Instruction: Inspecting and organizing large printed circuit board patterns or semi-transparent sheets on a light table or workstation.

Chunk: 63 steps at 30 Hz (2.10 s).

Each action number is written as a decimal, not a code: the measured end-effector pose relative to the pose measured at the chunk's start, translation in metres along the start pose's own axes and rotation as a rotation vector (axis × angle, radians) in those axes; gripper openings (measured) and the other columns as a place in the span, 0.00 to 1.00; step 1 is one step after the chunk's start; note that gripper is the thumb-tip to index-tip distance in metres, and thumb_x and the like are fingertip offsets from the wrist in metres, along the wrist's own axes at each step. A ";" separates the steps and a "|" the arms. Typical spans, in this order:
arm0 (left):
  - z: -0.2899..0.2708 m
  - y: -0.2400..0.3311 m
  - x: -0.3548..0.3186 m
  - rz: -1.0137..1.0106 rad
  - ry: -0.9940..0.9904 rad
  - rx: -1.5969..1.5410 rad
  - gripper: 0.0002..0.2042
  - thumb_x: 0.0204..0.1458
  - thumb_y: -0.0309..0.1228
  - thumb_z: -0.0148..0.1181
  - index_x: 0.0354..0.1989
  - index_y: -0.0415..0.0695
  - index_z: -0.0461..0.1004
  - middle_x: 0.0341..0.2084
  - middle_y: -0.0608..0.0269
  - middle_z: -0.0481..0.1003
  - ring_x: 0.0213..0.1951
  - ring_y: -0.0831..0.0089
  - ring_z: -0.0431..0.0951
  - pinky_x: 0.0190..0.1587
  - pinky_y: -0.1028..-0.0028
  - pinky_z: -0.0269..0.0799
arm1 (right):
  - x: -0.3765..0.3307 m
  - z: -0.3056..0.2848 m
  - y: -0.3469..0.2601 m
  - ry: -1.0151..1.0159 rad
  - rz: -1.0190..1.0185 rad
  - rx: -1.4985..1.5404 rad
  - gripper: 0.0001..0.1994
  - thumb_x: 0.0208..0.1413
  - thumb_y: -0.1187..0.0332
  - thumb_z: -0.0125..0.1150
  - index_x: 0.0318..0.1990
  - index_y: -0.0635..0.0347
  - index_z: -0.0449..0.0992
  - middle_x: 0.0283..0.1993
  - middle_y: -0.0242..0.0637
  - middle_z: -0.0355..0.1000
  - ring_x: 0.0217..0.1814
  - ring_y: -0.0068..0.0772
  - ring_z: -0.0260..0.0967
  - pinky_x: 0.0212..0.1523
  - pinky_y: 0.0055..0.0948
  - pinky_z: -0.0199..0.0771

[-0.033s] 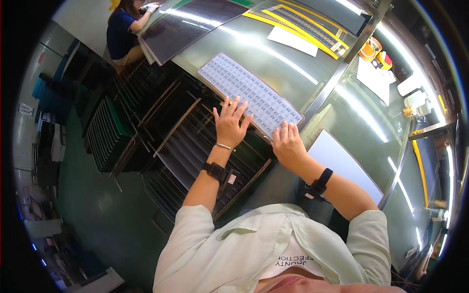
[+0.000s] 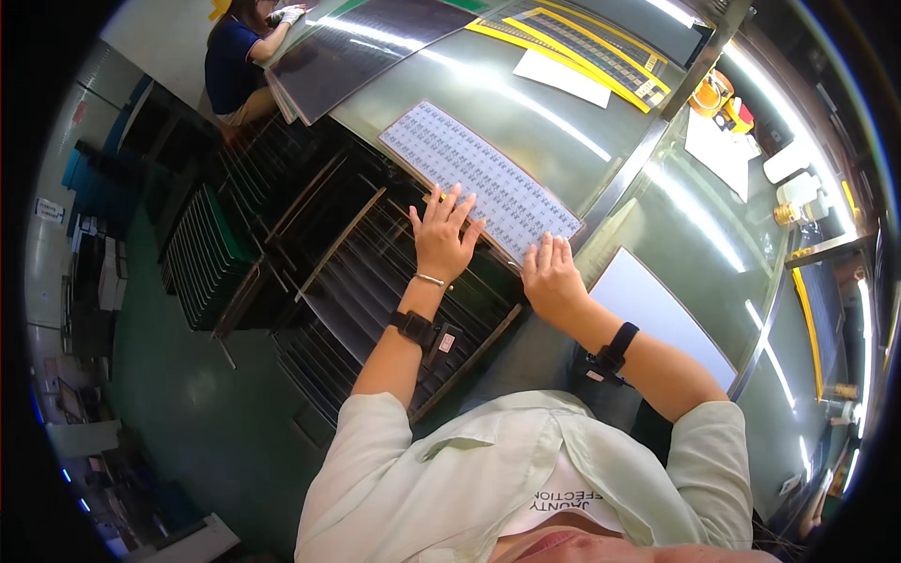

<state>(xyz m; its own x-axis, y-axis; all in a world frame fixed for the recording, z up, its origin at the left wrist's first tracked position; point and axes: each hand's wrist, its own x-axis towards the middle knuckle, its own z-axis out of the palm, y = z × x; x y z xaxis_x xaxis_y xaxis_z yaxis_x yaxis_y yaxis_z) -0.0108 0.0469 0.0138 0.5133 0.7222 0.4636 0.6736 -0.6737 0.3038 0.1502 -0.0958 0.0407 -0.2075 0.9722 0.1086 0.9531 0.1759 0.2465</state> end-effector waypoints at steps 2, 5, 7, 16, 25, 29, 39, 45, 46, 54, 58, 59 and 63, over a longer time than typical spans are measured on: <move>0.000 -0.001 -0.002 -0.008 -0.007 0.006 0.20 0.52 0.47 0.52 0.51 0.53 0.71 0.55 0.60 0.66 0.60 0.53 0.59 0.56 0.36 0.45 | 0.000 -0.004 -0.001 -0.017 -0.045 -0.047 0.22 0.51 0.68 0.46 0.49 0.81 0.65 0.50 0.76 0.61 0.53 0.68 0.64 0.57 0.56 0.59; 0.000 -0.003 0.000 -0.015 -0.023 0.016 0.19 0.53 0.47 0.51 0.51 0.54 0.71 0.55 0.62 0.66 0.60 0.54 0.58 0.56 0.35 0.45 | 0.001 -0.002 0.003 0.021 -0.123 -0.129 0.20 0.49 0.69 0.46 0.44 0.81 0.67 0.45 0.74 0.65 0.50 0.67 0.66 0.54 0.56 0.62; -0.001 -0.001 0.000 -0.016 -0.041 0.017 0.19 0.54 0.47 0.50 0.52 0.55 0.70 0.55 0.62 0.66 0.61 0.54 0.58 0.55 0.34 0.44 | 0.003 0.004 0.010 0.069 -0.156 -0.159 0.18 0.49 0.69 0.46 0.41 0.80 0.69 0.43 0.72 0.67 0.48 0.66 0.67 0.52 0.55 0.63; -0.013 0.015 0.004 0.198 0.238 -0.224 0.07 0.49 0.25 0.55 0.36 0.36 0.71 0.42 0.50 0.70 0.45 0.54 0.70 0.49 0.62 0.65 | 0.025 -0.033 0.063 -0.050 0.253 0.800 0.09 0.42 0.73 0.60 0.32 0.66 0.71 0.27 0.50 0.72 0.33 0.51 0.72 0.34 0.39 0.71; 0.028 0.040 0.008 0.031 -0.027 0.134 0.34 0.52 0.51 0.47 0.58 0.33 0.58 0.60 0.43 0.56 0.64 0.51 0.50 0.62 0.47 0.41 | 0.045 -0.056 0.076 -0.026 0.204 0.480 0.06 0.46 0.73 0.51 0.32 0.57 0.72 0.22 0.48 0.71 0.27 0.51 0.73 0.28 0.43 0.72; 0.023 0.045 0.011 0.056 -0.109 0.138 0.34 0.52 0.51 0.47 0.60 0.35 0.57 0.61 0.46 0.54 0.64 0.52 0.50 0.62 0.46 0.43 | 0.077 -0.142 0.115 0.265 0.208 0.289 0.06 0.49 0.71 0.52 0.33 0.56 0.75 0.23 0.49 0.72 0.25 0.47 0.73 0.27 0.40 0.71; 0.032 0.059 0.018 -0.059 -0.115 0.261 0.36 0.52 0.53 0.45 0.61 0.35 0.56 0.61 0.45 0.56 0.64 0.52 0.50 0.62 0.45 0.38 | 0.028 -0.243 0.150 0.737 0.222 0.515 0.08 0.52 0.71 0.46 0.28 0.64 0.72 0.23 0.47 0.69 0.25 0.46 0.70 0.28 0.34 0.69; 0.012 0.068 0.023 0.065 0.082 0.036 0.28 0.55 0.45 0.46 0.56 0.34 0.63 0.58 0.45 0.60 0.63 0.53 0.54 0.61 0.49 0.46 | -0.100 -0.230 0.148 0.604 0.146 -0.008 0.10 0.45 0.67 0.63 0.38 0.44 0.79 0.16 0.26 0.65 0.19 0.27 0.60 0.26 0.28 0.59; 0.008 0.078 0.028 -0.252 -0.097 -0.688 0.27 0.58 0.46 0.38 0.56 0.34 0.62 0.55 0.44 0.63 0.58 0.52 0.61 0.57 0.53 0.56 | -0.129 -0.218 0.149 0.557 0.205 0.035 0.10 0.45 0.68 0.63 0.37 0.45 0.79 0.16 0.27 0.65 0.19 0.27 0.62 0.25 0.27 0.59; -0.029 0.140 0.001 -0.812 -0.991 -1.939 0.41 0.51 0.66 0.31 0.60 0.40 0.56 0.53 0.43 0.66 0.46 0.46 0.73 0.42 0.55 0.75 | -0.316 -0.107 0.073 0.461 0.984 0.907 0.10 0.50 0.71 0.62 0.40 0.64 0.77 0.40 0.45 0.76 0.40 0.35 0.75 0.41 0.25 0.72; -0.027 0.173 -0.016 -0.738 -1.105 -1.551 0.35 0.55 0.60 0.35 0.57 0.40 0.60 0.47 0.43 0.69 0.39 0.58 0.77 0.31 0.71 0.77 | -0.359 -0.079 0.031 0.518 1.259 1.085 0.14 0.52 0.77 0.55 0.48 0.64 0.72 0.32 0.40 0.75 0.30 0.25 0.71 0.33 0.19 0.69; -0.026 0.176 -0.018 -0.707 -1.084 -1.439 0.32 0.57 0.57 0.38 0.57 0.39 0.61 0.44 0.44 0.71 0.34 0.64 0.78 0.26 0.80 0.75 | -0.365 -0.078 0.027 0.504 1.340 1.208 0.18 0.53 0.79 0.52 0.53 0.64 0.69 0.29 0.37 0.74 0.26 0.22 0.68 0.31 0.18 0.68; -0.019 0.187 -0.021 -0.782 -0.943 -1.228 0.22 0.58 0.44 0.48 0.51 0.37 0.64 0.28 0.60 0.71 0.17 0.83 0.66 0.14 0.88 0.58 | -0.385 -0.079 0.026 0.597 1.385 1.302 0.27 0.53 0.80 0.49 0.63 0.64 0.54 0.26 0.33 0.70 0.26 0.18 0.65 0.29 0.18 0.66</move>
<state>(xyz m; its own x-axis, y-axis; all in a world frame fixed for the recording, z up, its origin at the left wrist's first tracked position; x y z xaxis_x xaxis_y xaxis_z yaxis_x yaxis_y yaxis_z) 0.0945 -0.0970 0.0770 0.6998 0.4436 -0.5600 0.3599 0.4582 0.8127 0.2376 -0.4774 0.0814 0.9083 0.4041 -0.1079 0.0013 -0.2607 -0.9654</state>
